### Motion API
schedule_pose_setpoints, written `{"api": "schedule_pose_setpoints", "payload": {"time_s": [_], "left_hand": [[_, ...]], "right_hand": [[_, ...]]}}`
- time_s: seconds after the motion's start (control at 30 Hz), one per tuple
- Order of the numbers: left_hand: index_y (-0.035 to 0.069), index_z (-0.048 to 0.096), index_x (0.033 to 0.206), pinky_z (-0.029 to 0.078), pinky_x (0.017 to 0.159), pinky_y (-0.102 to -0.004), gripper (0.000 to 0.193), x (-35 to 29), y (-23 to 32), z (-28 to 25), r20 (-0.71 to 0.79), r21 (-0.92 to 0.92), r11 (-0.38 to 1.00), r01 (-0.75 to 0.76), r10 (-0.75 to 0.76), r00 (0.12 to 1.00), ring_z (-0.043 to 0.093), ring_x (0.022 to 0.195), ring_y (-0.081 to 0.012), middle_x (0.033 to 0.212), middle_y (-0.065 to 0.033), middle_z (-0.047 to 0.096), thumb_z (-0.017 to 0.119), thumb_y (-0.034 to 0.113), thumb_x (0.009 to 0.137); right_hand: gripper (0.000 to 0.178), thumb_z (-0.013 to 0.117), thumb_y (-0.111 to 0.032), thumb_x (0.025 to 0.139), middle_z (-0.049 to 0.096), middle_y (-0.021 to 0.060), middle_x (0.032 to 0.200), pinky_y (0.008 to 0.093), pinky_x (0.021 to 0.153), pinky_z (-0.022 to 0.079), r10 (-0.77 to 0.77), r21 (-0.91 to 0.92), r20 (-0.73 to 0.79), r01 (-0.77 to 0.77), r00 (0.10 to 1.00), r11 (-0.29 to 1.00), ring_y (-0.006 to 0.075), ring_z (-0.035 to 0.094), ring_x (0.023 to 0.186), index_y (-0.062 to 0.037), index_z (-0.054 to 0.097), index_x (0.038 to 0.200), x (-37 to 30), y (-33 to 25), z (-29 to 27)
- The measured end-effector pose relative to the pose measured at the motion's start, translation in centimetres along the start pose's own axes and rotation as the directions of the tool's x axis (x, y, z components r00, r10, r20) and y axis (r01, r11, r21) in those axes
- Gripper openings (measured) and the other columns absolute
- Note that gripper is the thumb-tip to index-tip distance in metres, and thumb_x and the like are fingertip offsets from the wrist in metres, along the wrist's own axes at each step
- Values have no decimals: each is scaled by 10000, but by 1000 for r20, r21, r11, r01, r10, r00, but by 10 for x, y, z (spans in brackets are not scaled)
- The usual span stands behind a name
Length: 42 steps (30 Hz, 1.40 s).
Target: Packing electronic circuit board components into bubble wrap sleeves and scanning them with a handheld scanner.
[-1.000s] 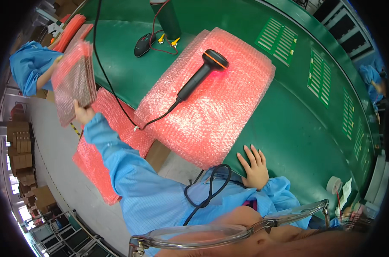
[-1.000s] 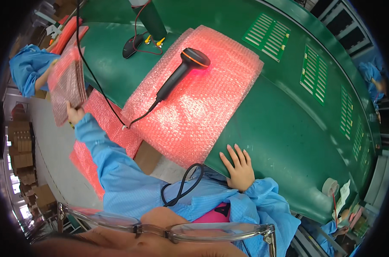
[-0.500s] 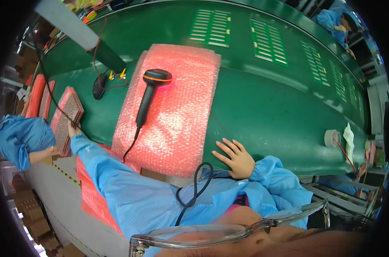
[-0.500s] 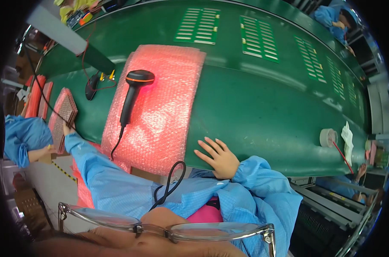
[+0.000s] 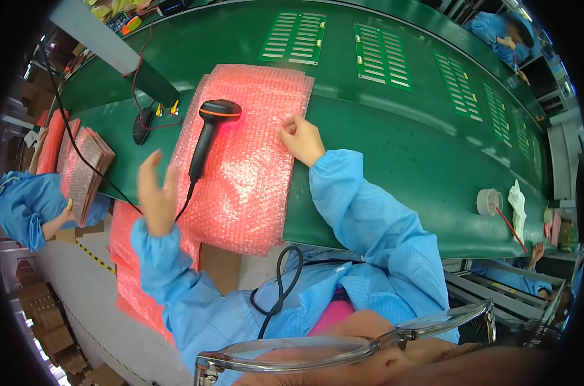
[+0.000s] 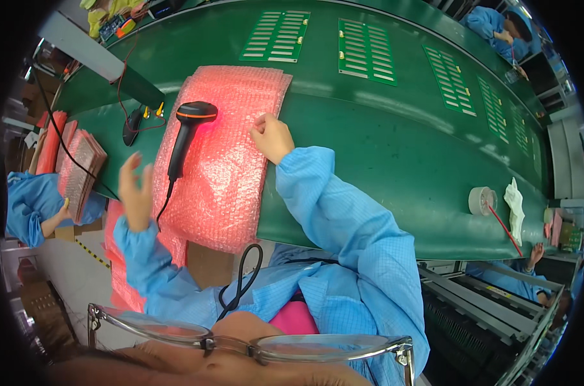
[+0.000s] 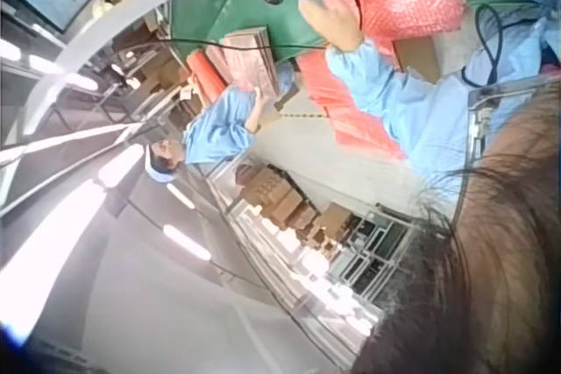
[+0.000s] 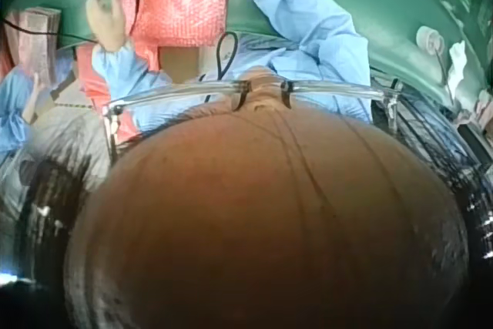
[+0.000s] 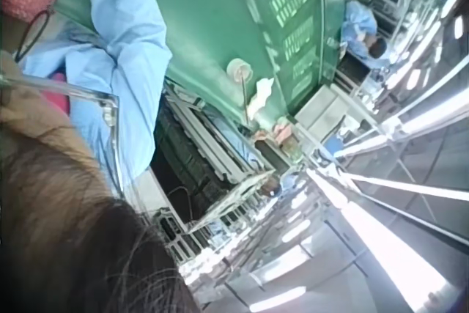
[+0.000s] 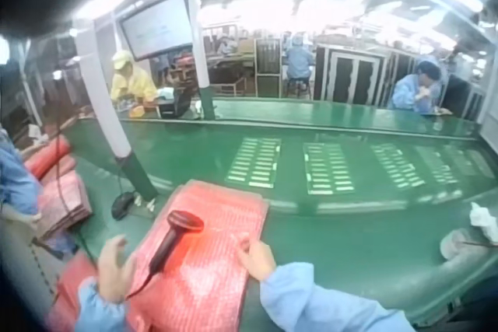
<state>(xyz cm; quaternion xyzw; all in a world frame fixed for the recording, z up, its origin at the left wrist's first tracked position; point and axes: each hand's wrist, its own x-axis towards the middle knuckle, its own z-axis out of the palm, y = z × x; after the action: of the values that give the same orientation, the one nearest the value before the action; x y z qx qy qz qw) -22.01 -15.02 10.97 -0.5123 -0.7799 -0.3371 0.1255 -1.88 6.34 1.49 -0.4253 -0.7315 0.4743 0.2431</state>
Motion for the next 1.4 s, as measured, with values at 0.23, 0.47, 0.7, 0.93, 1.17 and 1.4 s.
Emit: {"api": "schedule_pose_setpoints", "payload": {"time_s": [0.23,0.47,0.7,0.93,1.17,1.4], "left_hand": [[-25,525,905,430,620,-468,384,6,-22,82,225,204,977,63,-110,968,552,724,-401,798,-219,565,687,275,728],[-13,532,880,449,627,-452,317,4,-22,72,191,117,971,208,-228,955,580,746,-408,791,-245,591,656,240,737],[1,541,870,434,524,-376,317,48,-8,7,39,205,956,209,-221,974,584,555,-277,651,-192,575,671,265,755],[23,581,906,408,455,-300,373,177,66,95,195,31,1000,-1,-5,981,513,466,-134,606,-71,564,686,333,727],[65,612,944,476,745,-420,427,286,57,304,262,136,985,107,-140,955,608,856,-335,904,-169,633,701,370,659],[61,619,942,476,738,-414,453,327,23,385,242,149,978,148,-181,953,611,847,-333,894,-165,637,712,394,650]], "right_hand": [[470,688,-317,721,602,164,768,349,679,478,13,-56,-199,-24,980,998,273,602,758,54,513,950,19,24,7],[221,582,-186,803,591,207,782,451,657,432,-357,-99,-281,343,891,934,392,552,734,16,506,853,6,-17,1],[140,568,-155,866,513,30,709,266,539,414,-197,128,-627,349,754,928,110,494,603,-44,489,895,-73,-28,-97],[132,517,-54,884,417,-26,665,191,447,293,-67,244,-585,255,808,936,37,365,527,-62,396,937,-139,121,-151],[178,593,-69,835,408,18,533,247,403,285,-15,60,-505,53,863,997,69,368,452,-22,423,857,-148,136,-152],[189,595,-31,824,439,-11,530,191,401,239,99,186,-401,-25,911,982,10,354,454,-24,407,844,-149,146,-153]]}}
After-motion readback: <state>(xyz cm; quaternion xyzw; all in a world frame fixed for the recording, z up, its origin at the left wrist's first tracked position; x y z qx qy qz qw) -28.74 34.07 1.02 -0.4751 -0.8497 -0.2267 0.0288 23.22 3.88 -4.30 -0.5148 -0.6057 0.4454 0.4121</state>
